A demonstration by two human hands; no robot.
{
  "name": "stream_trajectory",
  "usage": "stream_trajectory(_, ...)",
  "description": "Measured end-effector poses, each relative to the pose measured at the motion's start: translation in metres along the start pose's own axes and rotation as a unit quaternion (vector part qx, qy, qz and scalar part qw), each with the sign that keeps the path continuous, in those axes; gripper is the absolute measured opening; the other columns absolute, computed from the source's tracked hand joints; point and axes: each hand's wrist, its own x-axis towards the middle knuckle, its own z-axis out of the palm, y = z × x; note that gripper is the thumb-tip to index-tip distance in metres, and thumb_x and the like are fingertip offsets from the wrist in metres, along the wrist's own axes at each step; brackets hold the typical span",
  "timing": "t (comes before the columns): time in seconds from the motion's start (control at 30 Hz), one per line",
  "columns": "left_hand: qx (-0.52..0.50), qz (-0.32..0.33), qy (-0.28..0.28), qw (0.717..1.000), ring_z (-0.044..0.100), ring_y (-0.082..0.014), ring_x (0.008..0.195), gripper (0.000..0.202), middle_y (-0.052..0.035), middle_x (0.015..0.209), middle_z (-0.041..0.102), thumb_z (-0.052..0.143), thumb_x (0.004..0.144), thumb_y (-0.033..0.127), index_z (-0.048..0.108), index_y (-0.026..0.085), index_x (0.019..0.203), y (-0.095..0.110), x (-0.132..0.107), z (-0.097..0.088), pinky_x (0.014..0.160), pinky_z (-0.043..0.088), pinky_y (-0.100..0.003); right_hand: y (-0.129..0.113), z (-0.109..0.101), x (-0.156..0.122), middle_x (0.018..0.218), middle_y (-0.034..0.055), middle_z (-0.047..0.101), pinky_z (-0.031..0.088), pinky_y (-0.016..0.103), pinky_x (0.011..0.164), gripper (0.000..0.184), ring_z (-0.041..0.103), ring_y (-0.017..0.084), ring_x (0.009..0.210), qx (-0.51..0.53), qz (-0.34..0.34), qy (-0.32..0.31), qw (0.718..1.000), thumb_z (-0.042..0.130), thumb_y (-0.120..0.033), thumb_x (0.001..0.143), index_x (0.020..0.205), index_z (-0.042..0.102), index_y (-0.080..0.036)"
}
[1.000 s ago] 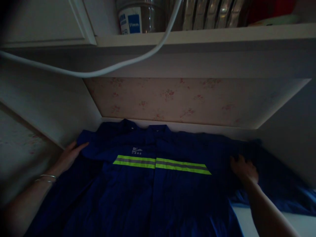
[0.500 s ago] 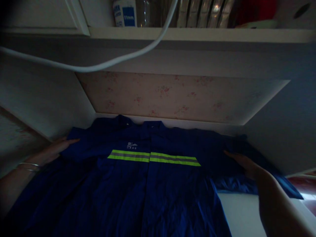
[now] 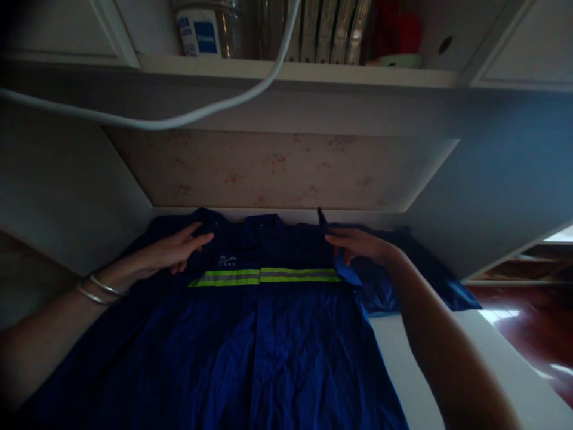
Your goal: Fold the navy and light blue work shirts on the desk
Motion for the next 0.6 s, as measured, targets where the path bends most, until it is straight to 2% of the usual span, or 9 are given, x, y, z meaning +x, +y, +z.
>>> stream_trajectory(0.03, 0.043, 0.026, -0.025, 0.998, 0.069, -0.0224, 0.063, 0.083, -0.0083, 0.091, 0.075, 0.053, 0.083, 0.069, 0.042, 0.019, 0.149, 0.003, 0.0, 0.015, 0.067, 0.056, -0.037, 0.0, 0.014, 0.009, 0.103, 0.0127, 0.074, 0.057, 0.038, 0.076, 0.065, 0.07, 0.021, 0.07, -0.022, -0.018, 0.021, 0.999, 0.056, -0.056, 0.092, 0.14, 0.057, -0.013)
stream_trajectory(0.1, 0.141, 0.093, -0.035, 0.985, 0.072, -0.0267, 0.092, 0.074, -0.0133, 0.112, 0.072, 0.036, 0.092, 0.066, 0.042, 0.017, 0.148, -0.004, 0.002, 0.042, 0.088, 0.054, -0.04, 0.008, 0.045, 0.029, 0.122, 0.0172, 0.068, 0.053, 0.044, 0.093, 0.063, 0.069, 0.028, 0.098, -0.121, -0.069, 0.103, 0.985, 0.045, -0.057, 0.096, 0.139, 0.057, -0.012)
stream_trajectory(0.17, 0.204, 0.138, -0.024, 0.969, 0.06, -0.0312, 0.122, 0.068, -0.0179, 0.133, 0.063, 0.037, 0.094, 0.059, 0.052, 0.013, 0.14, -0.024, 0.003, 0.068, 0.107, 0.042, -0.044, 0.026, 0.079, 0.046, 0.146, 0.0172, 0.052, 0.037, 0.05, 0.111, 0.06, 0.051, 0.032, 0.13, -0.255, -0.109, 0.161, 0.947, 0.042, -0.053, 0.098, 0.143, 0.053, -0.014)
stream_trajectory(0.23, 0.231, 0.148, -0.045, 0.961, 0.047, -0.0357, 0.136, 0.062, -0.0184, 0.145, 0.054, 0.047, 0.09, 0.056, 0.06, 0.013, 0.134, -0.051, -0.001, 0.092, 0.115, 0.03, -0.051, 0.05, 0.11, 0.056, 0.159, 0.0127, 0.035, 0.019, 0.059, 0.118, 0.061, 0.03, 0.033, 0.145, -0.36, -0.108, 0.165, 0.912, 0.04, -0.054, 0.099, 0.149, 0.046, -0.019)
stream_trajectory(0.33, 0.267, 0.16, -0.047, 0.949, 0.034, -0.0362, 0.145, 0.061, -0.0152, 0.153, 0.045, 0.048, 0.09, 0.054, 0.057, 0.017, 0.138, -0.087, -0.011, 0.121, 0.12, 0.015, -0.058, 0.081, 0.141, 0.064, 0.164, 0.0074, 0.023, 0.005, 0.068, 0.116, 0.061, 0.018, 0.033, 0.15, -0.419, -0.068, 0.141, 0.894, 0.028, -0.057, 0.101, 0.153, 0.037, -0.027)
stream_trajectory(0.4, 0.301, 0.173, -0.019, 0.937, 0.029, -0.0332, 0.148, 0.063, -0.0135, 0.157, 0.039, 0.04, 0.094, 0.054, 0.05, 0.018, 0.144, -0.099, -0.016, 0.131, 0.121, 0.009, -0.057, 0.091, 0.149, 0.066, 0.165, 0.0065, 0.021, 0.003, 0.067, 0.116, 0.063, 0.016, 0.031, 0.151, -0.424, -0.055, 0.138, 0.894, 0.023, -0.058, 0.101, 0.155, 0.033, -0.027)
stream_trajectory(0.47, 0.33, 0.179, -0.001, 0.927, 0.029, -0.0325, 0.148, 0.066, -0.0142, 0.159, 0.036, 0.034, 0.096, 0.057, 0.047, 0.017, 0.147, -0.1, -0.02, 0.133, 0.121, 0.01, -0.056, 0.092, 0.15, 0.067, 0.165, 0.0059, 0.022, 0.002, 0.067, 0.116, 0.063, 0.016, 0.03, 0.151, -0.423, -0.049, 0.139, 0.894, 0.022, -0.058, 0.101, 0.155, 0.033, -0.027)
stream_trajectory(0.53, 0.335, 0.179, -0.011, 0.925, 0.035, -0.0333, 0.144, 0.069, -0.0156, 0.157, 0.038, 0.031, 0.095, 0.061, 0.049, 0.017, 0.145, -0.096, -0.026, 0.128, 0.119, 0.02, -0.055, 0.089, 0.149, 0.063, 0.164, 0.006, 0.022, 0.004, 0.068, 0.116, 0.062, 0.018, 0.03, 0.15, -0.421, -0.049, 0.139, 0.895, 0.022, -0.057, 0.101, 0.155, 0.033, -0.026)
stream_trajectory(0.6, 0.331, 0.187, -0.025, 0.924, 0.046, -0.0331, 0.136, 0.069, -0.0154, 0.15, 0.049, 0.029, 0.095, 0.064, 0.058, 0.019, 0.138, -0.09, -0.036, 0.118, 0.112, 0.035, -0.051, 0.088, 0.15, 0.054, 0.164, 0.006, 0.023, 0.006, 0.068, 0.116, 0.061, 0.019, 0.03, 0.15, -0.413, -0.056, 0.146, 0.897, 0.021, -0.054, 0.102, 0.155, 0.033, -0.026)
